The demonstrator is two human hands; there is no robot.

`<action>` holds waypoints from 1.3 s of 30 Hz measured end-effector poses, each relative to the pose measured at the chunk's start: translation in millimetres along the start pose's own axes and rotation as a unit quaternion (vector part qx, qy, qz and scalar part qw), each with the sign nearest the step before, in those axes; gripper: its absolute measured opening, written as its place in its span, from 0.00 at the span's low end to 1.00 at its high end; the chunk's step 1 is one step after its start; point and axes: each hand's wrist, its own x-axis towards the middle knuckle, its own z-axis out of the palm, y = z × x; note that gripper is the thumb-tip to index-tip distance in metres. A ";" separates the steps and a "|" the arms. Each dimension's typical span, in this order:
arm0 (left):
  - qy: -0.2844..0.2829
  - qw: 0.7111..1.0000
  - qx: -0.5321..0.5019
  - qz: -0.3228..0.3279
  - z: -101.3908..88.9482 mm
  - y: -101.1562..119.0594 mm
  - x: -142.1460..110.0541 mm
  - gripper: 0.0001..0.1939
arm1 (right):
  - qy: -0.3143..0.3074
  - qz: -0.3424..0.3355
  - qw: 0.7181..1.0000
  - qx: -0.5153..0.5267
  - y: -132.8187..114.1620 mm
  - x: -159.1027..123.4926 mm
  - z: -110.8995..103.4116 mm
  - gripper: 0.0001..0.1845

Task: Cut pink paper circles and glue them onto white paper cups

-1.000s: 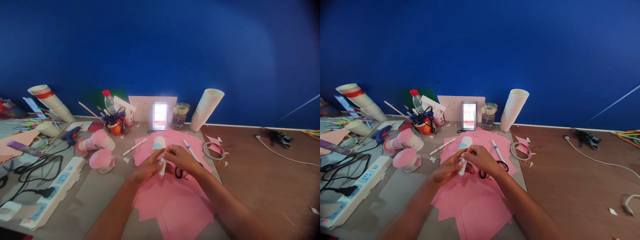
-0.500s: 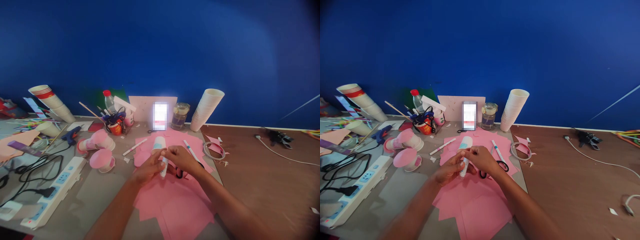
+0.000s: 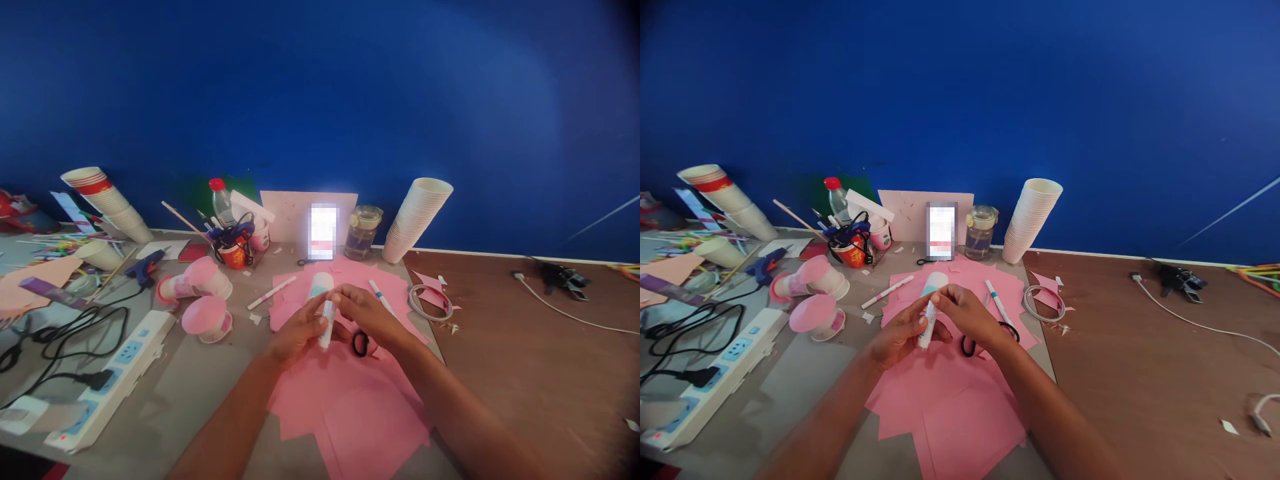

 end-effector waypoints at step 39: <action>-0.012 1.000 -0.009 0.006 4.5 -0.3 -0.8 0.43 | -0.106 0.030 0.989 0.100 -8.7 -7.9 5.1 0.16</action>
